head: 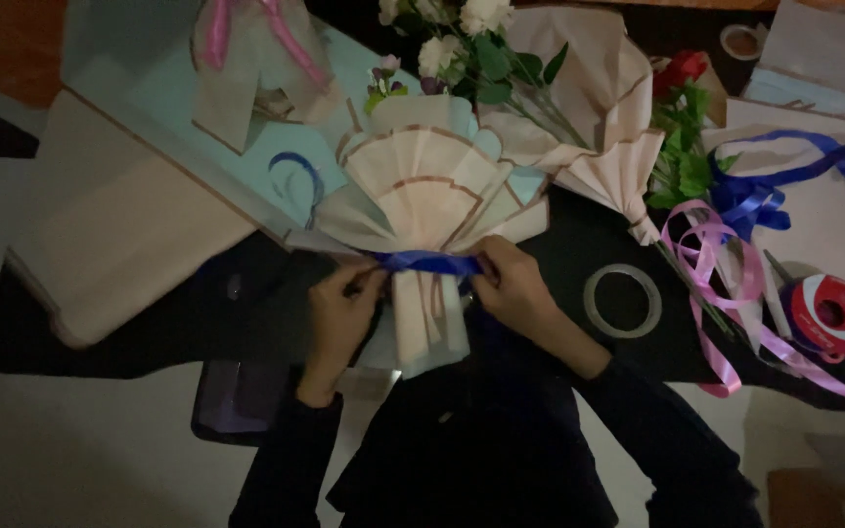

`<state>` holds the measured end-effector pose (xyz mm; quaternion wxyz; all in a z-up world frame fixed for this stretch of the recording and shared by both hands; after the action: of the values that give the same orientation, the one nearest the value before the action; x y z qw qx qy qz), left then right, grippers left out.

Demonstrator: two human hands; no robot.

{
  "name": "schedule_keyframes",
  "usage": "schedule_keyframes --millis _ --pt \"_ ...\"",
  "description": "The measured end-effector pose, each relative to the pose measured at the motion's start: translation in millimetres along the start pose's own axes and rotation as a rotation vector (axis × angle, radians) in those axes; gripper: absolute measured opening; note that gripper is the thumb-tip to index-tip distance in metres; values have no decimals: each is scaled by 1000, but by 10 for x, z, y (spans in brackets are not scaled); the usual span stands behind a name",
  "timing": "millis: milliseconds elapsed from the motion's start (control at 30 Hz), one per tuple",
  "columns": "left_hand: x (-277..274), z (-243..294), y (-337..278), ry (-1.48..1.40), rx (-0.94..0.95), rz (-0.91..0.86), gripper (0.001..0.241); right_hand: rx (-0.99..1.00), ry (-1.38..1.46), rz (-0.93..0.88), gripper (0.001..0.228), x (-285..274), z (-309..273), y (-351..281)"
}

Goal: The person ties a blue ribbon around a small flower bouquet by hand, looping the ribbon and tightening it to secure the paper wrap.

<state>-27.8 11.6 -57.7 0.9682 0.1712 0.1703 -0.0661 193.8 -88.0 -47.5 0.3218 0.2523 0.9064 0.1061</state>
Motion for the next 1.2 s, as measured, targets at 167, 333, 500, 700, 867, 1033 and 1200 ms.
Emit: schedule_keyframes --millis 167,333,500,700,867,1033,1200 --pt "45 -269 -119 -88 -206 -22 20 45 -163 -35 26 -13 -4 -116" --pt "16 -24 -154 -60 -174 -79 21 199 -20 -141 10 78 -268 -100" --pt "169 -160 -218 -81 -21 3 15 129 -46 -71 13 197 259 -228" --pt "-6 463 -414 -82 210 -21 17 33 -16 -26 35 -82 123 -384" --pt "146 -309 -522 233 574 255 5 -99 -211 29 33 -151 417 -355" --pt "11 261 -359 130 299 216 16 72 -259 -1 31 -211 565 -243" --pt "205 -32 -450 -152 124 330 16 255 -156 65 32 -308 173 -207"
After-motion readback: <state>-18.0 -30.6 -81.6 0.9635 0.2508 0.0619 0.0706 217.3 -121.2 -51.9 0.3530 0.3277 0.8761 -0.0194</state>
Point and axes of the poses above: each hand's wrist, its own y-axis towards the middle knuckle, its own x-axis out of the palm, z = x × y, the point moved 5 cm from there along y, towards the middle knuckle, and after that the axes turned 12 degrees about z, right-handed, at the moved point
